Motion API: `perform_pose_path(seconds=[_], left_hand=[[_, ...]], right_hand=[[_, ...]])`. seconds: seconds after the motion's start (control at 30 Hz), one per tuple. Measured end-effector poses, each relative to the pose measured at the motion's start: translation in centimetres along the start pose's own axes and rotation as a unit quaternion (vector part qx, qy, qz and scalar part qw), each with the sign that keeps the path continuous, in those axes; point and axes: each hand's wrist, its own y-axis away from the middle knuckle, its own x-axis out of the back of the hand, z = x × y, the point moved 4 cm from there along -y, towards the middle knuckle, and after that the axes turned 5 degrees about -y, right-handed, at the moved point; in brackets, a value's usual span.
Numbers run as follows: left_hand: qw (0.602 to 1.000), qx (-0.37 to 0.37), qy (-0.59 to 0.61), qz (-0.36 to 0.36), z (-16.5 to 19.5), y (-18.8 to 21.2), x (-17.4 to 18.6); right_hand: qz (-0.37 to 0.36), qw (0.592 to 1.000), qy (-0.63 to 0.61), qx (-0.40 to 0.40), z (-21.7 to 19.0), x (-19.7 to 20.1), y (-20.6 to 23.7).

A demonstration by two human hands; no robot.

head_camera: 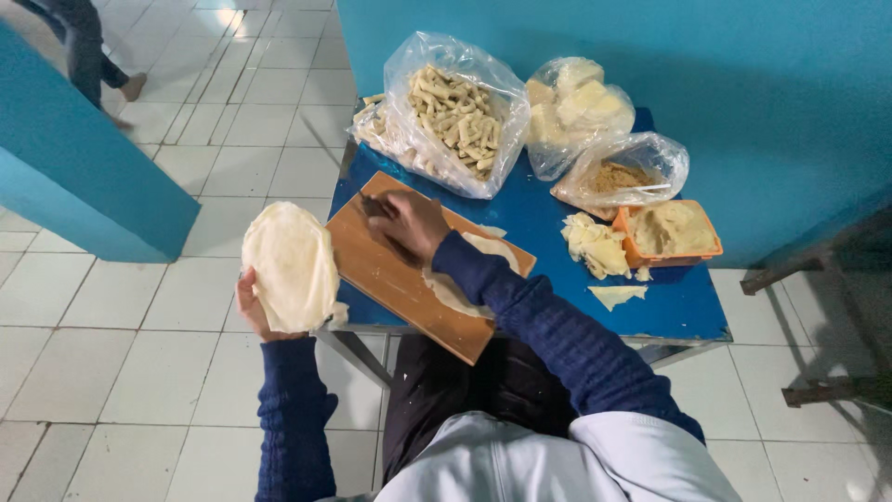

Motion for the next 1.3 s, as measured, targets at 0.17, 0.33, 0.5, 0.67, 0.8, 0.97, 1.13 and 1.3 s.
perform_pose_path(seconds=[0.17,0.33,0.5,0.67,0.8,0.97,1.13,1.3], left_hand=[[0.996,0.082,-0.013,0.024,-1.7,-0.8,0.0],[0.996,0.071,-0.046,0.023,-2.4,0.1,0.8],[0.997,0.062,-0.026,0.027,-2.9,3.1,1.4],[0.992,0.08,-0.052,0.077,-2.7,6.5,1.9],[0.995,0.066,-0.036,0.069,-2.9,7.3,1.3],[0.993,0.058,0.003,0.099,-2.6,8.1,0.2],[0.993,0.008,0.013,0.115,-2.6,9.0,-0.8],[0.992,0.019,0.014,0.124,-3.0,9.8,-0.7]], right_hand=[[0.015,0.938,-0.345,0.021,0.9,6.9,2.6],[0.035,0.991,-0.027,-0.13,6.6,13.2,11.9],[0.093,0.924,0.346,-0.134,11.0,12.6,18.2],[0.134,0.906,0.385,-0.113,11.6,12.0,20.7],[0.133,0.882,0.431,-0.134,11.0,13.2,21.6],[0.188,0.91,0.368,-0.043,6.6,12.0,20.3],[0.069,0.979,0.173,0.085,1.9,5.4,18.3],[0.056,0.978,0.187,0.067,1.7,4.3,17.0]])
